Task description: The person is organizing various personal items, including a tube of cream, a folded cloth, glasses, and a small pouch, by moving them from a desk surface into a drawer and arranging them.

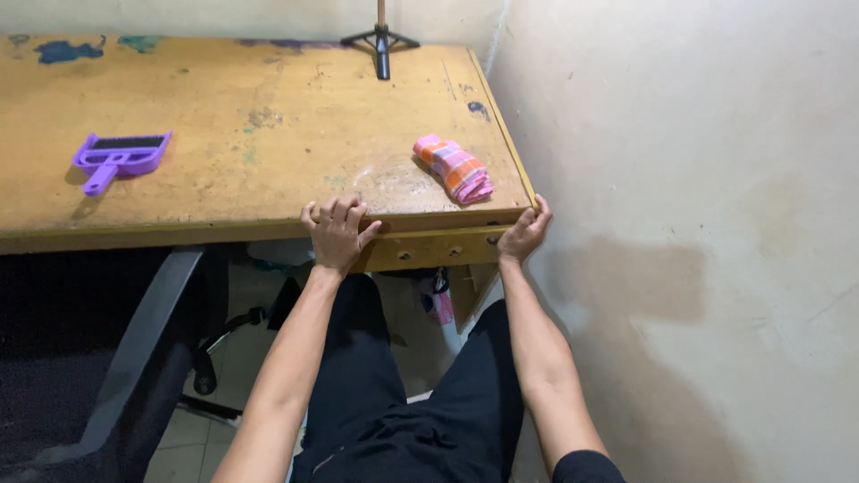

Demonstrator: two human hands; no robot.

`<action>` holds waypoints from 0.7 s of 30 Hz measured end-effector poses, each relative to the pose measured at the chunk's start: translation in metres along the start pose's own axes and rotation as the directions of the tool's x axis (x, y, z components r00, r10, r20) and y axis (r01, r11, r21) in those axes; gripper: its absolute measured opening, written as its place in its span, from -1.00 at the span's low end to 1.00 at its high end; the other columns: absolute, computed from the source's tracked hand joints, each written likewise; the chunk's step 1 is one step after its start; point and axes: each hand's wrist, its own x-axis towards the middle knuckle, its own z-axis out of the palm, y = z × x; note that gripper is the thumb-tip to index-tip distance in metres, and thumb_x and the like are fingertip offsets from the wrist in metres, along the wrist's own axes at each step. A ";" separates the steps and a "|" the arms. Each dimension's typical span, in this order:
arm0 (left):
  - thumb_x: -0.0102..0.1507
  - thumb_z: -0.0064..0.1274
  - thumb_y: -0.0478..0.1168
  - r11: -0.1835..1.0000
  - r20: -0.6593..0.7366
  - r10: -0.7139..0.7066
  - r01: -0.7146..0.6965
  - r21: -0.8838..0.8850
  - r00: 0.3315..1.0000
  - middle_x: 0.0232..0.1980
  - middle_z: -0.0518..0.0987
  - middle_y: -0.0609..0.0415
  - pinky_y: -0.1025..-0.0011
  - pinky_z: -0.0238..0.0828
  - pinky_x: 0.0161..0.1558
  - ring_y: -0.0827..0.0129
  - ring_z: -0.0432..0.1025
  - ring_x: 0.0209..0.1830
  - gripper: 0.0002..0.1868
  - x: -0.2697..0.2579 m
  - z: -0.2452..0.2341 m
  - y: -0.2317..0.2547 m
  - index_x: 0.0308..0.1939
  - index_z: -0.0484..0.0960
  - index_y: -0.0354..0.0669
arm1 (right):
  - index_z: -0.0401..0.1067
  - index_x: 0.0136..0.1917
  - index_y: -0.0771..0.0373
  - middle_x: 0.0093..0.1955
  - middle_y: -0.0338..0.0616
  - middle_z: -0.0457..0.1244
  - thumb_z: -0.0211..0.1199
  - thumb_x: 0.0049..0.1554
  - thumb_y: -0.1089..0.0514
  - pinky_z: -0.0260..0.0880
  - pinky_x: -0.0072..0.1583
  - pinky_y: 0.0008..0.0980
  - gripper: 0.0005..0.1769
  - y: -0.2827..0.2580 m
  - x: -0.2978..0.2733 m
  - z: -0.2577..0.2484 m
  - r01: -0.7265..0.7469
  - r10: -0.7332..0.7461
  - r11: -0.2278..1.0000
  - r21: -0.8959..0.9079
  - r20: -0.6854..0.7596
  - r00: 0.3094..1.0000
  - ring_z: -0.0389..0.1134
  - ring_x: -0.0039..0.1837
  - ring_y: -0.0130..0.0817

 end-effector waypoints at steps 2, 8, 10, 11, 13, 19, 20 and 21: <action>0.28 -0.03 0.48 1.000 0.007 0.016 -0.016 -0.001 1.000 0.10 0.49 0.30 -0.16 0.06 0.29 0.31 0.32 0.20 -0.42 0.000 -0.010 0.005 0.05 0.58 0.19 | 0.37 0.34 0.04 0.21 0.00 0.30 -0.09 0.28 -0.30 0.35 0.26 -0.17 -0.44 -0.003 -0.006 -0.006 0.038 -0.037 0.999 -0.020 0.046 0.998 0.35 0.24 0.02; 0.11 -0.06 0.60 0.979 -0.001 0.195 -0.195 0.054 0.981 0.26 0.48 0.17 -0.06 0.02 0.35 0.27 0.30 0.32 -0.07 0.010 -0.041 -0.002 0.34 0.48 0.12 | -0.03 0.63 0.19 0.51 0.26 0.03 -0.11 0.28 -0.44 0.12 0.45 0.01 -0.10 0.007 -0.015 -0.022 0.148 -0.142 0.989 -0.004 0.257 0.956 0.11 0.48 0.22; 0.06 0.01 0.59 0.970 0.007 0.234 -0.234 0.065 0.972 0.28 0.48 0.17 -0.05 0.01 0.36 0.27 0.30 0.33 -0.01 0.007 -0.041 -0.007 0.40 0.46 0.13 | -0.08 0.65 0.20 0.53 0.28 0.00 -0.11 0.29 -0.43 0.09 0.46 0.02 -0.08 0.010 -0.018 -0.022 0.156 -0.150 0.988 -0.002 0.271 0.951 0.07 0.50 0.23; 0.06 0.03 0.58 0.970 0.004 0.237 -0.237 0.054 0.972 0.29 0.47 0.15 -0.05 0.00 0.36 0.26 0.28 0.33 0.00 0.006 -0.041 -0.007 0.41 0.44 0.11 | -0.09 0.66 0.20 0.54 0.30 0.00 -0.13 0.29 -0.44 0.09 0.46 0.02 -0.07 0.012 -0.019 -0.022 0.170 -0.162 0.985 -0.005 0.276 0.947 0.06 0.50 0.24; 0.06 0.04 0.57 0.970 -0.004 0.240 -0.240 0.038 0.971 0.29 0.46 0.12 -0.04 -0.01 0.36 0.25 0.27 0.33 0.01 0.005 -0.037 -0.006 0.42 0.43 0.08 | -0.10 0.67 0.20 0.54 0.31 -0.01 -0.15 0.29 -0.46 0.10 0.45 0.02 -0.06 0.016 -0.016 -0.023 0.188 -0.178 0.982 -0.012 0.278 0.944 0.06 0.50 0.24; 0.09 0.00 0.57 0.970 -0.015 0.239 -0.238 0.053 0.971 0.28 0.48 0.15 -0.04 0.03 0.35 0.27 0.30 0.33 -0.03 0.011 -0.049 -0.007 0.39 0.46 0.10 | -0.10 0.66 0.20 0.54 0.31 -0.01 -0.17 0.28 -0.48 0.09 0.46 0.03 -0.04 0.011 -0.018 -0.024 0.185 -0.174 0.983 -0.015 0.281 0.944 0.05 0.51 0.25; 0.10 0.03 0.62 0.957 0.068 0.270 -0.275 0.095 0.961 0.31 0.43 0.17 0.01 0.05 0.34 0.27 0.27 0.35 0.00 0.014 -0.056 -0.008 0.39 0.43 0.08 | -0.14 0.65 0.19 0.60 0.22 -0.07 -0.21 0.24 -0.53 0.02 0.52 -0.01 0.00 0.008 -0.018 -0.024 0.127 -0.111 0.991 -0.032 0.308 0.945 -0.03 0.59 0.16; 0.10 0.07 0.66 0.940 0.152 0.295 -0.315 0.134 0.943 0.35 0.38 0.18 0.06 0.06 0.33 0.28 0.24 0.37 0.03 0.017 -0.063 -0.008 0.38 0.40 0.06 | -0.19 0.64 0.18 0.66 0.13 -0.13 -0.25 0.21 -0.59 -0.06 0.57 -0.05 0.04 0.006 -0.019 -0.025 0.070 -0.049 0.996 -0.051 0.335 0.941 -0.11 0.66 0.07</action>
